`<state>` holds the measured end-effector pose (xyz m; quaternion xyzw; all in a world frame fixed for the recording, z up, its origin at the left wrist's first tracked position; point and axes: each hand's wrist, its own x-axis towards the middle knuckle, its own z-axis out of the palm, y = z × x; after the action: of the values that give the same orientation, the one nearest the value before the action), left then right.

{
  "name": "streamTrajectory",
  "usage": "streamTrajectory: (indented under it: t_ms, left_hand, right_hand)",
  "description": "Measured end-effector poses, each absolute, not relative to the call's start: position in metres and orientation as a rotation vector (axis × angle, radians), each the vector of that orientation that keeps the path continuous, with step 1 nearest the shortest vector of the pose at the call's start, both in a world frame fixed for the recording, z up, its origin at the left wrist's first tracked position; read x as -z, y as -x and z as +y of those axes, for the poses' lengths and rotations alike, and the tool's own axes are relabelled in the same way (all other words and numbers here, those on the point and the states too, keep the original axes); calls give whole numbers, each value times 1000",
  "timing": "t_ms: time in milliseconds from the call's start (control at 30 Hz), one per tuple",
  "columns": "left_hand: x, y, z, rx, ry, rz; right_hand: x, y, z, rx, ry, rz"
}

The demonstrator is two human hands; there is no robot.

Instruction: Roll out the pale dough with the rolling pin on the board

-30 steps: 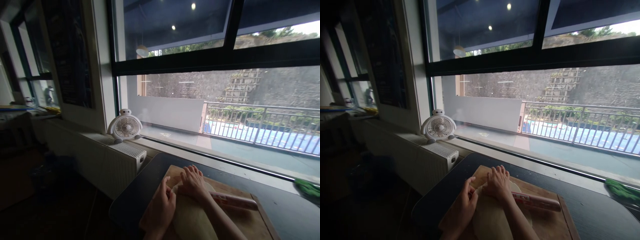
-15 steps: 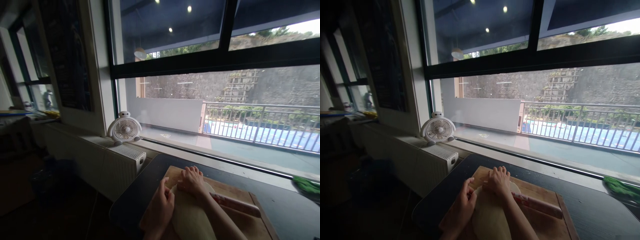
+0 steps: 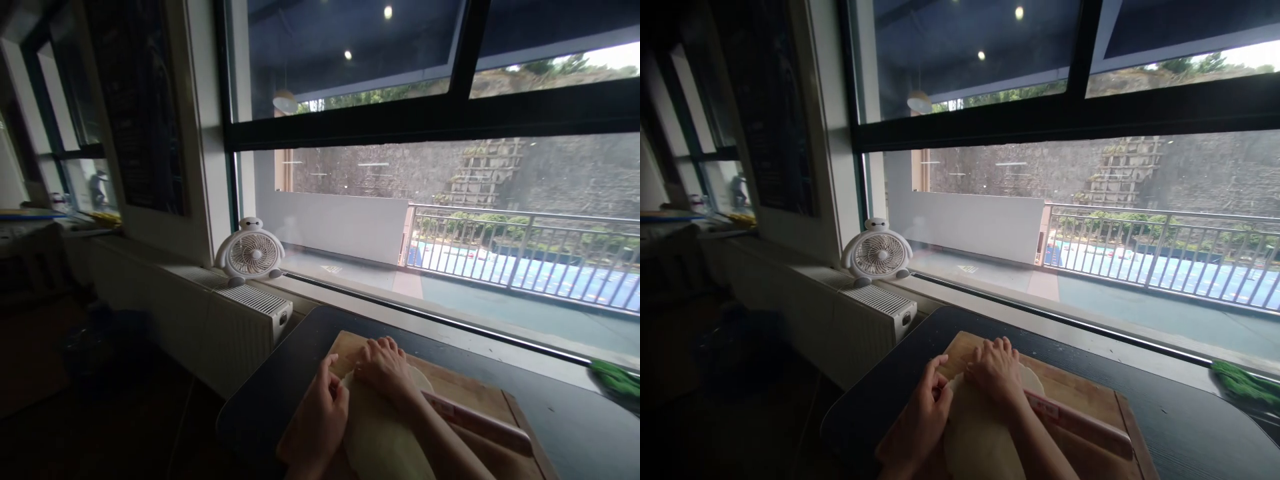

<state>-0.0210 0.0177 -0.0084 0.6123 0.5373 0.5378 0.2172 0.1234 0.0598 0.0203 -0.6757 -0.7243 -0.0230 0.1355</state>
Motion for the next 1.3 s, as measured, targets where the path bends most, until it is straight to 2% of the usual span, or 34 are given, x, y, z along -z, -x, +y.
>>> streamTrajectory:
  t_ms: [133, 367, 567, 800, 967, 1133, 1300]
  left_hand:
    - [8, 21, 16, -1460, -1675, 1486]
    - [4, 19, 15, -1505, -1651, 1436]
    - [9, 20, 17, -1515, -1665, 1427]
    - [9, 19, 19, -1509, -1660, 1420]
    - [11, 20, 17, -1479, -1647, 1408]
    - [-1, 25, 37, -1250, -1591, 1415]
    - [-26, 13, 82, -804, -1619, 1467]
  right_hand:
    - [-8, -114, 36, 190, 1779, -2040]
    - [-31, -129, 72, 110, 2078, -2045]
    - [-13, -113, 44, 221, 1794, -2040]
    - [-30, -130, 76, 101, 2066, -1968]
    - [-9, -118, 64, 185, 1858, -2016]
    - [-31, -158, 100, 271, 2088, -1803]
    - [-36, -198, 77, 309, 1927, -1967]
